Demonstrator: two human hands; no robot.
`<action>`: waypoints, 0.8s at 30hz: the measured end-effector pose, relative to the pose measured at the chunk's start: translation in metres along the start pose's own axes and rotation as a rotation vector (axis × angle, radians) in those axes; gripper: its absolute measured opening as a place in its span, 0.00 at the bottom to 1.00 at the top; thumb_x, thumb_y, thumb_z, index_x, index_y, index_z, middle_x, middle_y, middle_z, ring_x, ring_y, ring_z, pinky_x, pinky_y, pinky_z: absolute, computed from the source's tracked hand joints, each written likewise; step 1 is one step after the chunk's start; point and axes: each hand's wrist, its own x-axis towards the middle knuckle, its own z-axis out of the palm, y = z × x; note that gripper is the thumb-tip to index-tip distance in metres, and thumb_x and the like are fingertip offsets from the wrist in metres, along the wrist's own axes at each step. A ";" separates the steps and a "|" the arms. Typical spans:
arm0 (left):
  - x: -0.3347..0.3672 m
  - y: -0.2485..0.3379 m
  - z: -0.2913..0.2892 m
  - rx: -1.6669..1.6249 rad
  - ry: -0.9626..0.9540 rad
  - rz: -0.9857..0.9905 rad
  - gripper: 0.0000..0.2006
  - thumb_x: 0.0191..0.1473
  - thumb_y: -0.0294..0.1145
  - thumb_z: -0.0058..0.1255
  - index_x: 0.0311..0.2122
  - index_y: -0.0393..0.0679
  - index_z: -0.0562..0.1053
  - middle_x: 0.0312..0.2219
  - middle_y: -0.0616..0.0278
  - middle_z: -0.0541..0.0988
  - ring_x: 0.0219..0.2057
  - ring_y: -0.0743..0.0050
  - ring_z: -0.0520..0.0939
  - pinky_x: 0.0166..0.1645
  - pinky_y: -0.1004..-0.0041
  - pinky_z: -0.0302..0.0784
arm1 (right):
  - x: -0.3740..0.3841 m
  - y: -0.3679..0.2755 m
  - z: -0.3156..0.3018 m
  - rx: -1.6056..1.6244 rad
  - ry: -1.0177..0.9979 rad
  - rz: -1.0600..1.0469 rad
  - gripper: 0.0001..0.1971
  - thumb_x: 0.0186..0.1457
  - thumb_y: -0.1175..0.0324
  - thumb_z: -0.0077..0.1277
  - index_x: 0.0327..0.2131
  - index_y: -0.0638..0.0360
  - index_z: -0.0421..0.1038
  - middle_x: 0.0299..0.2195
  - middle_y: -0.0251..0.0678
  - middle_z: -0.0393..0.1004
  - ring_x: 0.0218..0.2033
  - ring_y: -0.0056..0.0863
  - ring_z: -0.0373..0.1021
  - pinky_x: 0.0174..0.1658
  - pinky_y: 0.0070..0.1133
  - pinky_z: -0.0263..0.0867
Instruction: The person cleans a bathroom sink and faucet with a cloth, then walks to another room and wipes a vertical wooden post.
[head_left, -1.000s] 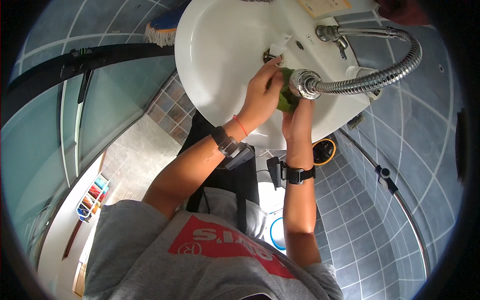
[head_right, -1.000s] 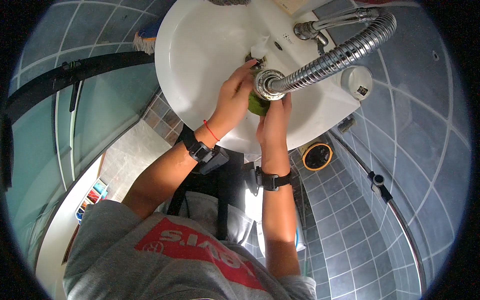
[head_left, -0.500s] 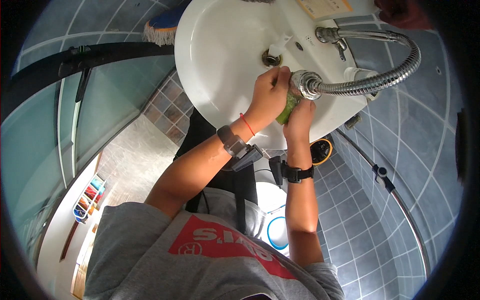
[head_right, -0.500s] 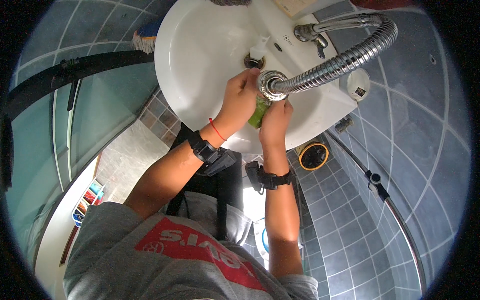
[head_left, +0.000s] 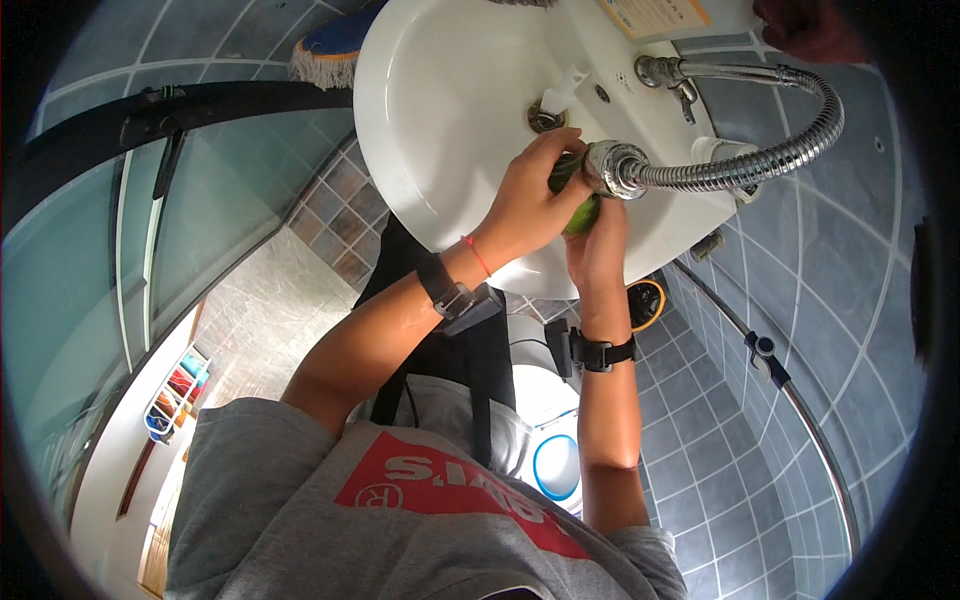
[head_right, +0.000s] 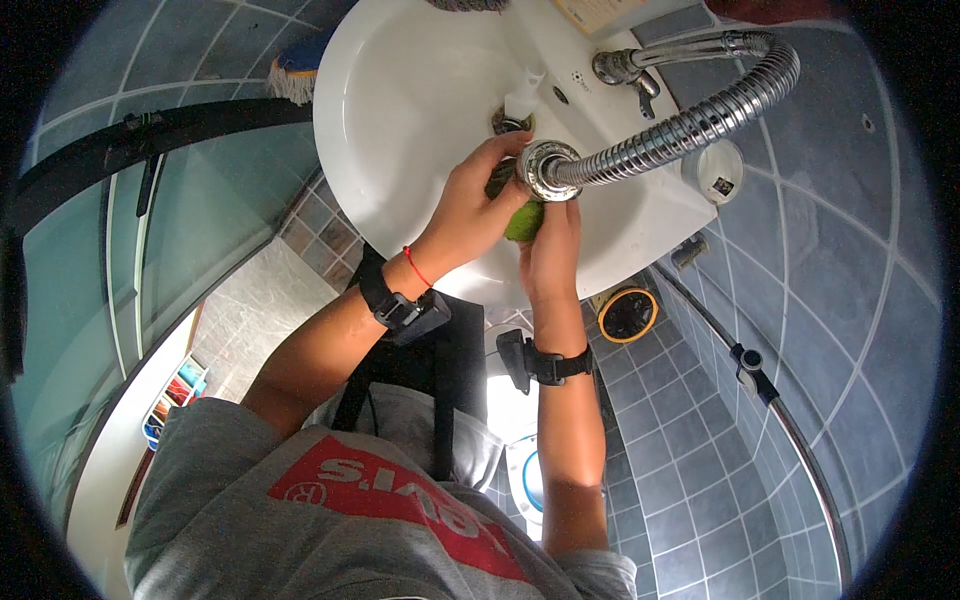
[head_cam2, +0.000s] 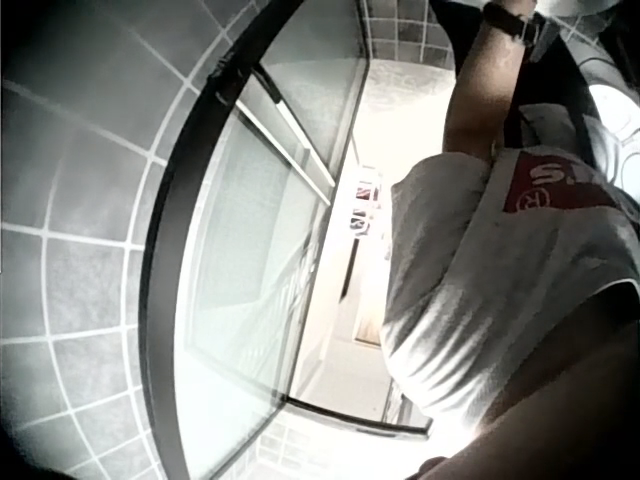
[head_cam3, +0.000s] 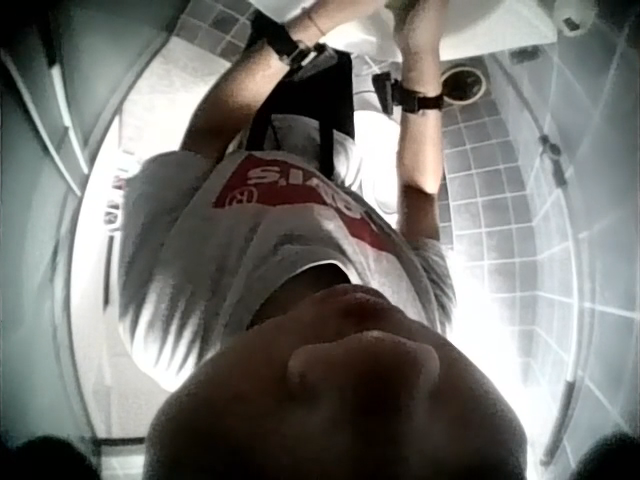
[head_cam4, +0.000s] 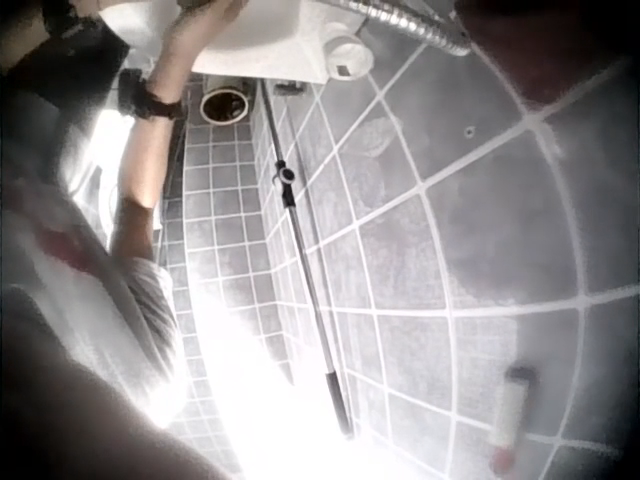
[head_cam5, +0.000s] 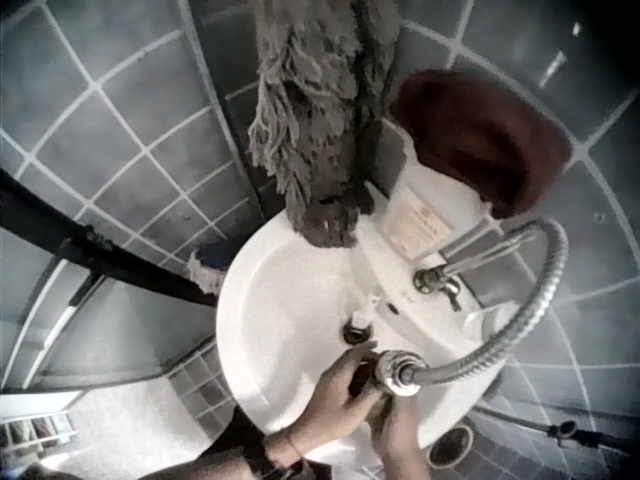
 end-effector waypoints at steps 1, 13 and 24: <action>0.000 0.002 0.001 0.017 0.024 0.063 0.17 0.57 0.32 0.53 0.50 0.35 0.70 0.38 0.55 0.79 0.40 0.76 0.76 0.48 0.73 0.72 | -0.002 0.001 0.004 -0.002 0.001 0.001 0.21 0.65 0.54 0.39 0.53 0.57 0.66 0.48 0.31 0.72 0.48 0.23 0.71 0.45 0.27 0.70; 0.014 -0.011 0.012 -0.446 0.204 -0.284 0.13 0.63 0.36 0.47 0.32 0.36 0.70 0.24 0.64 0.73 0.28 0.80 0.68 0.34 0.75 0.67 | -0.001 0.012 0.003 -0.264 0.136 -0.256 0.18 0.66 0.63 0.39 0.47 0.70 0.68 0.40 0.38 0.74 0.40 0.22 0.67 0.43 0.23 0.65; 0.003 0.007 0.009 -0.101 0.038 0.005 0.17 0.60 0.25 0.46 0.54 0.36 0.68 0.42 0.62 0.78 0.42 0.79 0.76 0.50 0.76 0.71 | 0.013 -0.025 0.014 0.048 0.062 0.104 0.16 0.63 0.57 0.47 0.48 0.57 0.69 0.44 0.31 0.74 0.46 0.25 0.71 0.49 0.25 0.69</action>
